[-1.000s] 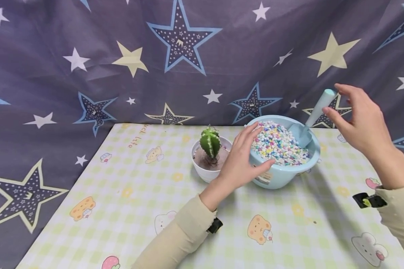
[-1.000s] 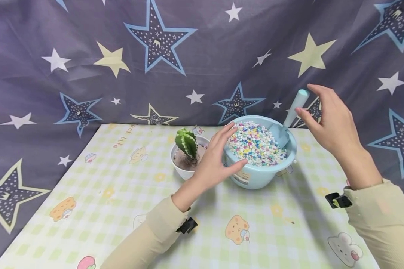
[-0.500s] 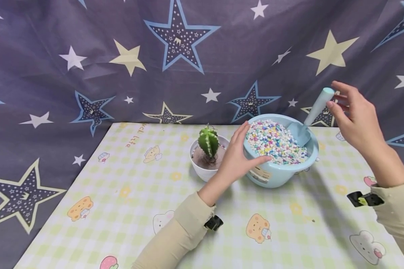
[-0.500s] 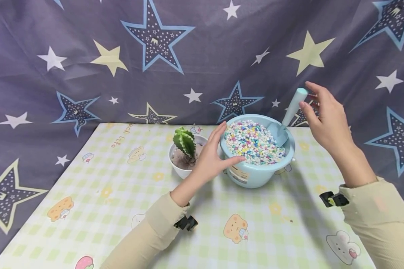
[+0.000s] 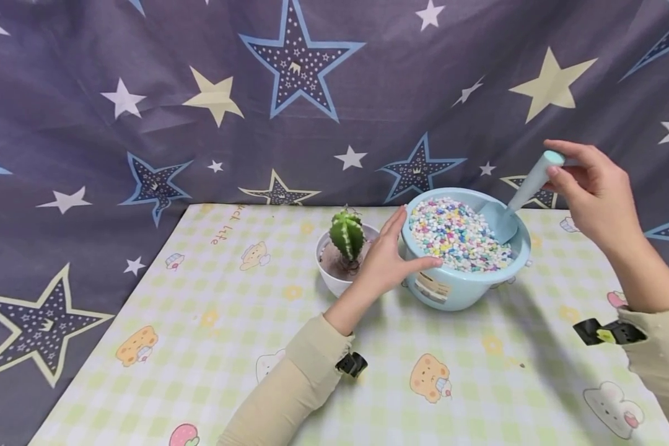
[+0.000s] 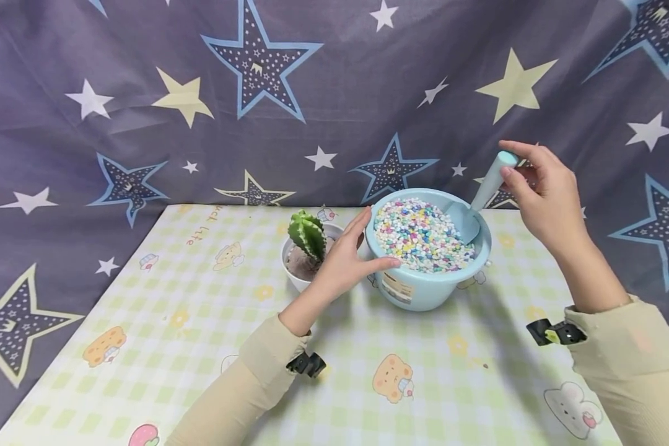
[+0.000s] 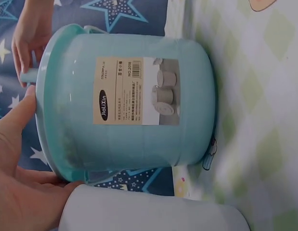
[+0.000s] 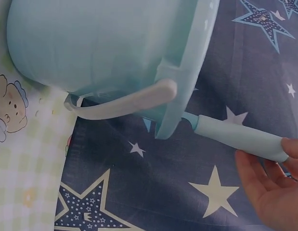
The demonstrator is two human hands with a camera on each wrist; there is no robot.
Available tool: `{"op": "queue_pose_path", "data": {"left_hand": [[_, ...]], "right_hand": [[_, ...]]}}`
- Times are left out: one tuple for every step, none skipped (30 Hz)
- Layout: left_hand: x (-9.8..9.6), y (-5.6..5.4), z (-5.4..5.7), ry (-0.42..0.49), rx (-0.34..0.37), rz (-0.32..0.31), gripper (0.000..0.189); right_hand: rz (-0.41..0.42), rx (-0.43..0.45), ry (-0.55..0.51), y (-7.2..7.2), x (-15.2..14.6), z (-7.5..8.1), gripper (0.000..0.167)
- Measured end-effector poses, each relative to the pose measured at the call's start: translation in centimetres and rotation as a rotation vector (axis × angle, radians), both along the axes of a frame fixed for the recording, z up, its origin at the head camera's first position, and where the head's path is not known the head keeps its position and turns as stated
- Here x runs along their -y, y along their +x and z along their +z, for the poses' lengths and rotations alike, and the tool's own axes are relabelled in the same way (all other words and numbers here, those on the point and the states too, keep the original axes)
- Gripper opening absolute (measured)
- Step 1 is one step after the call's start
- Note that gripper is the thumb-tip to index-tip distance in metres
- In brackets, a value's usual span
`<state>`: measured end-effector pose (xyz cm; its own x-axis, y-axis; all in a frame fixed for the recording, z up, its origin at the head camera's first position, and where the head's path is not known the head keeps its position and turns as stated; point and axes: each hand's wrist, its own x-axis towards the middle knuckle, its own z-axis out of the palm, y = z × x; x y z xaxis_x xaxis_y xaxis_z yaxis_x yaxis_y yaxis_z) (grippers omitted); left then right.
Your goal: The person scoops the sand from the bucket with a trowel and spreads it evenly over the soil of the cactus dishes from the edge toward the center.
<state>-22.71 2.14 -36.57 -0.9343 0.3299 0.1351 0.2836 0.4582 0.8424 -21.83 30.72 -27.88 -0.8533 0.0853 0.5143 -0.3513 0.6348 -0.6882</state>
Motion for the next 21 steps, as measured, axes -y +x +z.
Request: {"op": "queue_pose_path", "data": {"left_hand": [[0.0,0.0,0.1,-0.015,-0.007,0.0,0.11],[0.0,0.0,0.1,-0.027,-0.011,0.002,0.11],[0.0,0.0,0.1,-0.041,-0.019,0.004,0.11],[0.0,0.0,0.1,-0.048,-0.023,0.004,0.11],[0.0,0.0,0.1,-0.056,-0.03,0.005,0.11],[0.1,0.0,0.1,-0.062,-0.037,0.004,0.11],[0.1,-0.1,0.1,-0.068,-0.044,0.005,0.11],[0.1,-0.1,0.0,-0.073,-0.051,0.005,0.11],[0.1,-0.1,0.0,-0.078,-0.058,0.005,0.11],[0.1,-0.1,0.0,-0.083,-0.064,0.004,0.11],[0.1,-0.1,0.0,-0.09,-0.068,0.005,0.11],[0.1,-0.1,0.0,-0.095,-0.073,0.006,0.11],[0.1,-0.1,-0.1,-0.1,-0.076,0.006,0.11],[0.2,-0.1,-0.1,-0.104,-0.079,0.006,0.11],[0.2,-0.1,-0.1,-0.107,-0.081,0.006,0.109],[0.2,-0.2,-0.2,-0.11,-0.083,0.005,0.109],[0.2,-0.2,-0.2,-0.112,-0.085,0.005,0.109],[0.2,-0.2,-0.2,-0.113,-0.087,0.003,0.109],[0.2,-0.2,-0.2,-0.115,-0.09,0.002,0.109],[0.2,-0.2,-0.2,-0.12,-0.094,0.002,0.109],[0.2,-0.3,-0.2,-0.124,-0.097,0.002,0.109]], "right_hand": [[-0.011,-0.006,0.003,0.2,0.0,0.0,0.04],[-0.019,-0.013,0.01,0.4,0.1,0.1,0.04],[-0.027,-0.026,0.022,0.6,0.2,0.1,0.039],[-0.034,-0.043,0.032,0.7,0.2,0.1,0.038],[-0.042,-0.064,0.045,0.9,0.3,0.1,0.038],[-0.043,-0.087,0.047,1.1,0.3,0.1,0.037],[-0.046,-0.11,0.049,1.2,0.4,0.1,0.036],[-0.049,-0.133,0.051,1.4,0.5,0.1,0.035],[-0.053,-0.157,0.055,1.5,0.5,0.1,0.035],[-0.055,-0.18,0.05,1.7,0.5,0.2,0.034],[-0.06,-0.202,0.052,1.8,0.6,0.2,0.034],[-0.066,-0.219,0.051,1.9,0.6,0.3,0.034],[-0.076,-0.233,0.058,2.1,0.6,0.4,0.033],[-0.085,-0.246,0.056,2.2,0.6,0.5,0.033],[-0.094,-0.259,0.057,2.3,0.6,0.6,0.033],[-0.1,-0.268,0.048,2.5,0.6,0.7,0.032],[-0.107,-0.269,0.036,2.6,0.5,0.9,0.033],[-0.123,-0.262,0.022,2.8,0.5,1.0,0.033],[-0.134,-0.257,0.007,3.0,0.4,1.1,0.033],[-0.136,-0.255,-0.016,3.1,0.4,1.1,0.034],[-0.139,-0.253,-0.038,3.3,0.3,1.2,0.034]]}}
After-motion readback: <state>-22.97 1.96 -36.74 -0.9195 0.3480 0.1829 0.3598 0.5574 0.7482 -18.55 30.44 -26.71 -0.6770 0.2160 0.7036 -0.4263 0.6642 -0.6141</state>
